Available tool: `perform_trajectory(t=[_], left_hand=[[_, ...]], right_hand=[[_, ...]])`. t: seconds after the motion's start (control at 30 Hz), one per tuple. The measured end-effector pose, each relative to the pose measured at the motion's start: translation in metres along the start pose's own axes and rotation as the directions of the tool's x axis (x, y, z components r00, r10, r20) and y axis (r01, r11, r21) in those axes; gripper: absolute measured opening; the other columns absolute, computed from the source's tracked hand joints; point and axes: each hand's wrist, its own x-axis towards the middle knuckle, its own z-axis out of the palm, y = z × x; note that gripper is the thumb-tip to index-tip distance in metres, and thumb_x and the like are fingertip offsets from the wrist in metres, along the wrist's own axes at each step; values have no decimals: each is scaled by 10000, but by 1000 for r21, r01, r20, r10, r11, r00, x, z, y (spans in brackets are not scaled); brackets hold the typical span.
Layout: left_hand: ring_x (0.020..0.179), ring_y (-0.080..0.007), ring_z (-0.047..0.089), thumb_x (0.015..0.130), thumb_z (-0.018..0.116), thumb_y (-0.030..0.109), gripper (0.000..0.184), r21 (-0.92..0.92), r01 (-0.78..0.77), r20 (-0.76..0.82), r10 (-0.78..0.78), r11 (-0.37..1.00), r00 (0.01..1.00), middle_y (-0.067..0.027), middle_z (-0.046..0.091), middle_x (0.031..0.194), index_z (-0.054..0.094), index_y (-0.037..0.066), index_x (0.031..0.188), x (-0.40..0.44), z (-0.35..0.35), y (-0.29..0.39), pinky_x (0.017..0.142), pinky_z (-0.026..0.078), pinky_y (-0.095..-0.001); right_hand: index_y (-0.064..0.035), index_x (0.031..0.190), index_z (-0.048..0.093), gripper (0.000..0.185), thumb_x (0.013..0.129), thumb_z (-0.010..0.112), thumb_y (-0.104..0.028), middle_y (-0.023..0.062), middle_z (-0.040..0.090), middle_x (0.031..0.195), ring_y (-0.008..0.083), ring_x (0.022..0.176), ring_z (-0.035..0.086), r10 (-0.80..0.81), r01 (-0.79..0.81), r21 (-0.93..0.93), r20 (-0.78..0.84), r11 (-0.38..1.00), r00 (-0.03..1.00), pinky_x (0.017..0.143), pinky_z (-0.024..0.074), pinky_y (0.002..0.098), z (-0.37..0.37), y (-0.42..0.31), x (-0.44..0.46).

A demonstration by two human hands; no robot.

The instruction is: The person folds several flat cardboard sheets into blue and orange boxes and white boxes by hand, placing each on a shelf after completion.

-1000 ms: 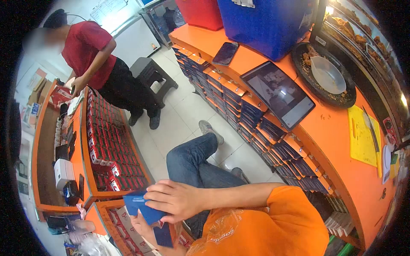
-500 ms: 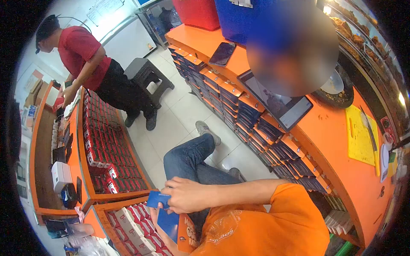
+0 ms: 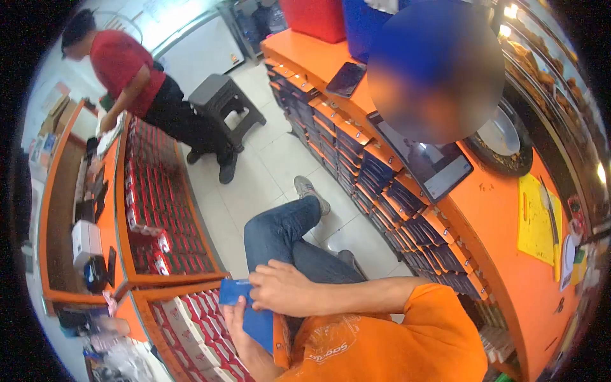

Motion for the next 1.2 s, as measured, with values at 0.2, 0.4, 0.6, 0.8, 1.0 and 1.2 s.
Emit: perform_trajectory(t=[0.2, 0.4, 0.6, 0.8, 1.0, 1.2], left_hand=[[983, -207, 643, 875, 620, 1, 354, 115, 14, 240, -41, 993, 970, -144, 631, 1098, 515, -44, 1210, 13, -7, -13, 751, 568, -334], [996, -193, 637, 835, 665, -31, 328, 114, 68, 89, -78, 991, 993, -131, 639, 1088, 565, -44, 1146, 12, -12, -32, 801, 554, -308], [833, -250, 660, 804, 744, 218, 347, 568, -454, 530, 118, 687, 840, -116, 658, 964, 625, 44, 1079, -11, -16, -44, 701, 508, -370], [1408, -283, 339, 912, 583, 505, 876, 243, 523, 709, -518, 817, 478, -204, 325, 1520, 191, -14, 1499, -11, -115, 19, 1135, 305, -430], [1330, -398, 394, 718, 786, 498, 1003, -404, 194, 248, -97, 894, 964, -313, 266, 1497, 287, 55, 1467, -14, -48, 19, 1090, 358, -472], [1345, -352, 365, 611, 806, 533, 965, -200, -284, 501, 347, 938, 793, -241, 327, 1440, 418, 49, 1350, 24, -30, -21, 1135, 245, -448]], right_hand=[[-66, 997, 630, 315, 782, 753, -259, 108, 609, 993, 276, 1005, 575, 187, -295, 556, 243, 777, 952, 882, 441, 411, -12, 30, 7], [-143, 1254, 630, 601, 684, 818, -173, 133, 501, 1348, 383, 1305, 389, -3, -86, 326, 265, 942, 964, 1085, 327, 494, -15, 21, -18], [-155, 1331, 534, 822, 590, 877, -246, 155, 485, 1292, 400, 1154, 495, 71, -228, 307, 448, 924, 891, 992, 404, 458, -26, 14, 8], [-66, 1337, 521, 758, 701, 849, -317, 114, 637, 1117, 240, 983, 631, 148, -250, 424, 259, 870, 955, 846, 509, 342, -19, 47, -10], [12, 1050, 632, 352, 838, 756, -240, 92, 663, 1057, 152, 988, 618, 539, -245, 968, 232, -50, 810, 851, 501, 311, 31, 67, -44], [-35, 1032, 683, 294, 960, 567, -296, 199, 605, 1182, 287, 1052, 586, 573, -447, 592, -31, 670, 819, 932, 441, 380, 42, 10, 5]])
